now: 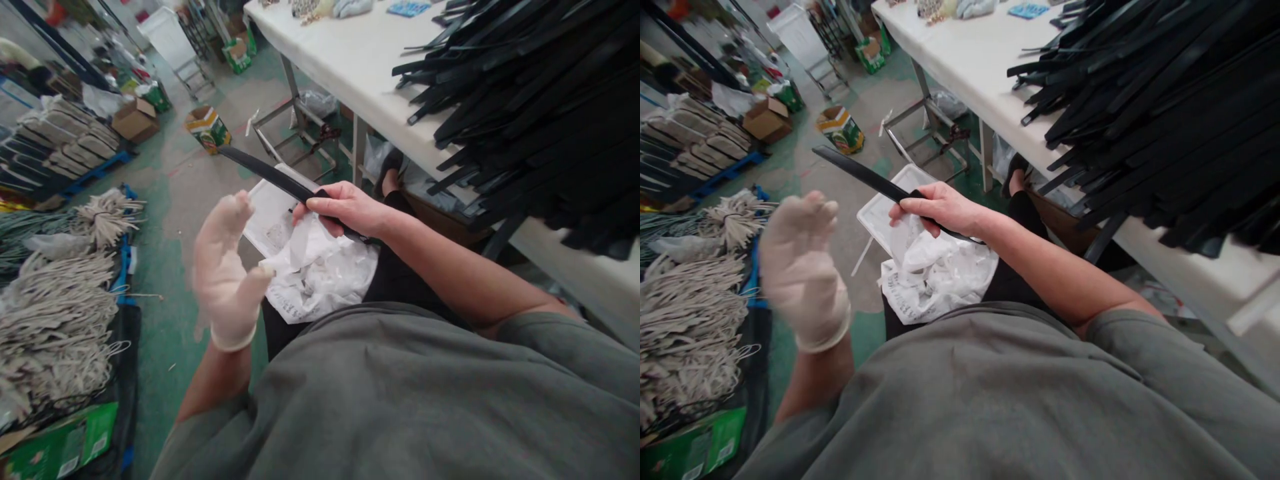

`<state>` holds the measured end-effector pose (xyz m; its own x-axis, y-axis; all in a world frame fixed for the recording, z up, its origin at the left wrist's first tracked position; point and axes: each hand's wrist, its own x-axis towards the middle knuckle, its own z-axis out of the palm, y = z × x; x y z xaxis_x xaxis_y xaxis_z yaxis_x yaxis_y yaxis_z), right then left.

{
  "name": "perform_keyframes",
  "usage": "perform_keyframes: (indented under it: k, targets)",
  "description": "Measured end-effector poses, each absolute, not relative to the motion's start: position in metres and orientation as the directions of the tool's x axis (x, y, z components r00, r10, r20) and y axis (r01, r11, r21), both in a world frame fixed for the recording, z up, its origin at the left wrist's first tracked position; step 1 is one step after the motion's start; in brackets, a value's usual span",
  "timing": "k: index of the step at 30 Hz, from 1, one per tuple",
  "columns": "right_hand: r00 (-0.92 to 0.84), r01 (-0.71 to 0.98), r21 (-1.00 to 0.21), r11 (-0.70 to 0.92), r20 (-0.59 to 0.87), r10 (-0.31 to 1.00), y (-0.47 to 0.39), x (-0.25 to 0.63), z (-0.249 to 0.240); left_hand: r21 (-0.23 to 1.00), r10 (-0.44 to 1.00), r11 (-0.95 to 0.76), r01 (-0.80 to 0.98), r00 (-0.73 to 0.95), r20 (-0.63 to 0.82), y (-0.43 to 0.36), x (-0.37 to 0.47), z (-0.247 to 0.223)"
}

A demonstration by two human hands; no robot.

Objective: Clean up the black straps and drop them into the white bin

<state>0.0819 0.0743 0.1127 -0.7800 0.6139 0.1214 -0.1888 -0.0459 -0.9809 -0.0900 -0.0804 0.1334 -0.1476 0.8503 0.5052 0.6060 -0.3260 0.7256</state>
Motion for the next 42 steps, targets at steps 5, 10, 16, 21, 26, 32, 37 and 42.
perform_keyframes:
  k: [5,10,16,21,26,32,37,42]
  targets:
    - [-0.794,-0.129,-0.991,-0.034,0.083,0.602,0.075,0.079,0.093,0.988,0.979,0.143,-0.058,-0.141,-0.15,-0.032,-0.09,0.065]
    - [-0.755,-0.105,-0.994,-0.028,0.061,0.653,0.083,0.074,0.074,0.904,0.925,0.304,-0.302,-0.134,-0.356,-0.051,-0.089,0.024]
    - [-0.724,-0.035,-0.999,-0.027,0.007,0.69,0.092,0.072,0.051,0.923,0.922,0.371,-0.103,-0.075,-0.379,-0.067,-0.094,0.019]
    - [-0.735,-0.008,-1.0,0.003,0.008,0.678,0.093,0.068,0.039,0.913,0.913,0.408,0.018,-0.001,-0.408,-0.069,-0.094,0.014]
    - [-0.786,0.05,-0.995,0.089,0.016,0.619,0.093,0.065,0.035,0.884,0.886,0.421,0.203,0.115,-0.448,-0.063,-0.093,0.007]
    - [-0.801,0.063,-0.996,0.068,-0.01,0.598,0.094,0.068,0.033,0.847,0.864,0.482,0.227,0.041,-0.502,-0.062,-0.092,-0.008]
    - [-0.727,-0.083,-0.993,-0.084,0.003,0.687,0.092,0.091,0.034,0.818,0.83,0.465,-0.339,-0.154,-0.535,-0.059,-0.094,-0.022]
    - [-0.642,-0.091,-0.965,-0.245,-0.131,0.756,0.075,0.116,0.026,0.783,0.818,0.414,-0.465,-0.187,-0.544,-0.054,-0.091,-0.025]
